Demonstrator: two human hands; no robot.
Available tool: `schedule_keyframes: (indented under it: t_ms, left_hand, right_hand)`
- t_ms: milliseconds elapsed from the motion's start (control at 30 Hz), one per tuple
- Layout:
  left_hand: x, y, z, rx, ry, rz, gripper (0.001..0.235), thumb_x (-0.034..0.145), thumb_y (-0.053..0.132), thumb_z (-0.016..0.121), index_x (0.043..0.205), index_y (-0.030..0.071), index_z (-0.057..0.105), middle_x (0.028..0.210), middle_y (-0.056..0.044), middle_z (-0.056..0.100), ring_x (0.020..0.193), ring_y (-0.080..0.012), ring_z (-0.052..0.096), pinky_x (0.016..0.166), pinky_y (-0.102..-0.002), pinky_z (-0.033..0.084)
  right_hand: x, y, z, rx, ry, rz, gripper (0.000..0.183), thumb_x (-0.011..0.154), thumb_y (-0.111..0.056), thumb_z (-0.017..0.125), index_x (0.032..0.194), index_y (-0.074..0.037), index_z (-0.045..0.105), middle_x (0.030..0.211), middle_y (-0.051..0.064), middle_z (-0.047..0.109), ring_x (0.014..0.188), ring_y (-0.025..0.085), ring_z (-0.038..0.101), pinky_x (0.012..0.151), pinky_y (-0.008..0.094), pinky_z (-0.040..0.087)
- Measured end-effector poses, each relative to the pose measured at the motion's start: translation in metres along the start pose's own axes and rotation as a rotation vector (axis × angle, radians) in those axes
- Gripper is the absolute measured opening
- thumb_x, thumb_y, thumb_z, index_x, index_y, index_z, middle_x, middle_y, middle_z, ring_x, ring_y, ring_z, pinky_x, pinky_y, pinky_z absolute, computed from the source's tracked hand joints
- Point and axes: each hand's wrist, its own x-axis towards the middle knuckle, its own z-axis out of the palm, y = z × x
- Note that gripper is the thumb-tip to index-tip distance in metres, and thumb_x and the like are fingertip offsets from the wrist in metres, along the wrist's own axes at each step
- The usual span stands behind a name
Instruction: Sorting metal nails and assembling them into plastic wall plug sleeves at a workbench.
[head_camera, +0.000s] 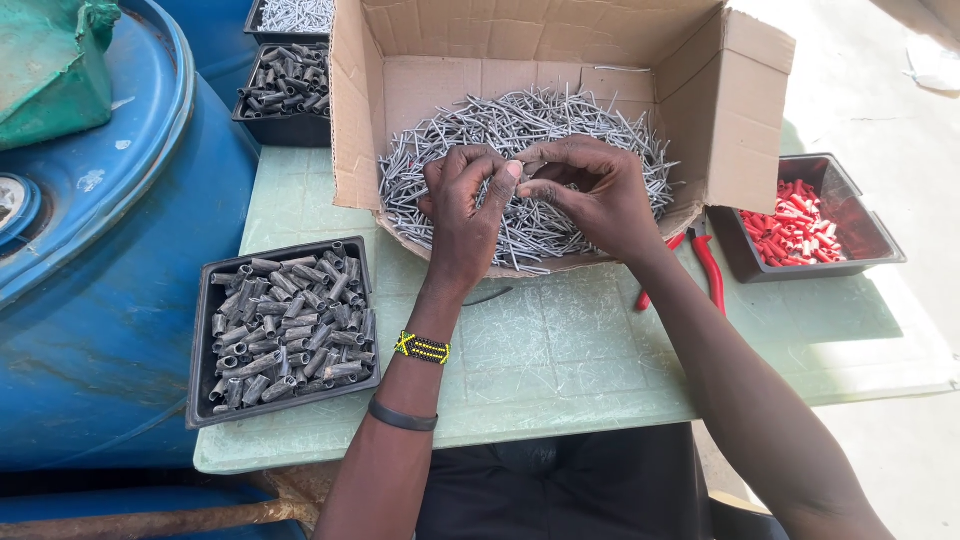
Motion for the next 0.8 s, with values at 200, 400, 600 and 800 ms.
schedule_keyframes:
  t_ms: [200,400,600,800]
  left_hand:
    - [0.000,0.001,-0.001,0.010,-0.008,0.000,0.032,0.110,0.037,0.050,0.092,0.015,0.064,0.103,0.000,0.045,0.114,-0.0191,0.035,0.108,-0.052,0.016]
    - [-0.002,0.001,0.001,0.134,-0.013,0.018,0.029,0.111,0.030,0.047,0.093,0.014,0.063,0.106,-0.001,0.044,0.117,-0.0234,0.036,0.106,-0.057,0.020]
    - [-0.005,0.008,0.003,0.319,-0.008,0.028,0.029,0.110,0.031,0.044,0.097,0.013,0.063,0.109,0.000,0.043,0.119,-0.0237,0.036,0.104,-0.058,0.022]
    - [-0.005,0.008,0.004,0.351,-0.005,0.052,0.028,0.110,0.029,0.046,0.096,0.012,0.063,0.108,0.000,0.043,0.118,-0.0254,0.037,0.102,-0.059,0.023]
  right_hand:
    - [-0.001,0.014,-0.001,0.088,-0.001,0.060,0.031,0.087,0.001,0.084,0.115,0.006,0.073,0.099,0.020,0.071,0.090,0.025,0.075,0.081,0.036,0.063]
    - [-0.001,0.006,-0.004,0.238,0.009,0.271,0.030,0.083,0.001,0.085,0.111,0.003,0.074,0.094,0.014,0.071,0.092,0.019,0.074,0.084,0.032,0.065]
    - [-0.001,0.007,-0.003,0.305,0.050,0.388,0.029,0.084,-0.002,0.083,0.111,0.004,0.074,0.091,0.015,0.076,0.089,0.017,0.075,0.083,0.028,0.065]
    - [-0.002,0.012,-0.004,0.307,0.032,0.371,0.031,0.085,0.001,0.079,0.115,0.004,0.072,0.092,0.018,0.076,0.087,0.018,0.076,0.082,0.028,0.065]
